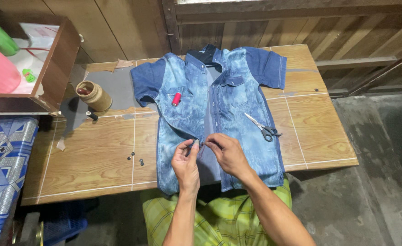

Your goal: The person sits at a table with a short-sleeve denim shirt laid flat and attaches buttons to its front placket. They thread a needle, position buttons one at a time along the placket, and stitch each one in place by hand, working down the shirt front.

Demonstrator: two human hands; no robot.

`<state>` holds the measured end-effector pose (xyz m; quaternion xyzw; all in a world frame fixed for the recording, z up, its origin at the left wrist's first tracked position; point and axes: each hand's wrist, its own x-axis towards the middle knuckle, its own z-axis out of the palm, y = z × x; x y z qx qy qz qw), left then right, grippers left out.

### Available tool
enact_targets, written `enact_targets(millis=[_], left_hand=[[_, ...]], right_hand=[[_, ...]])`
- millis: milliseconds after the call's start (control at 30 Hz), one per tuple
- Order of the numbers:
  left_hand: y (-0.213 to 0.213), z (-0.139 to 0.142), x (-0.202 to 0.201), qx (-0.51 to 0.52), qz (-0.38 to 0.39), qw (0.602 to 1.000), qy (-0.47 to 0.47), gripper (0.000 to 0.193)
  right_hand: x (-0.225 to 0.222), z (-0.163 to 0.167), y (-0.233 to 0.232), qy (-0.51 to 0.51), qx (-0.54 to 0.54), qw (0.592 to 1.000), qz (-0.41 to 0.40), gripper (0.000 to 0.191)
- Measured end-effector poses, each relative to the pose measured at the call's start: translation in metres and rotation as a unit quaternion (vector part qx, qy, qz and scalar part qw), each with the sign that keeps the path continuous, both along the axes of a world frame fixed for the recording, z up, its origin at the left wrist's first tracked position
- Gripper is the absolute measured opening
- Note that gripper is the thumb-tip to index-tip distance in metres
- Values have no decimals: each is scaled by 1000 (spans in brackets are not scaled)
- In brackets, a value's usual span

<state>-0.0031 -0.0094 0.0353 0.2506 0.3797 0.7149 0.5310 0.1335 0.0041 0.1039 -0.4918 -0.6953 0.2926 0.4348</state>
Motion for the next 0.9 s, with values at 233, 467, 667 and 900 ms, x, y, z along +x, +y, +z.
enact_targets(millis=[233,467,667,900], left_hand=[[-1,-2,0,-4,-13,1000,-10,21],[0,-10,-1,-20,-26,999,-16,23],[0,-17,-1,-36,-44,997,-54,22],[4,-18,-3,-3,-29,993,-111,21]], right_hand=[[2,-10,4,33,-43,998,10,10],[2,-15,5,52,-72,996,10,12],[2,-23,4,75,-93,993,9,12],[4,-27,1,143,-159,976,36,17]])
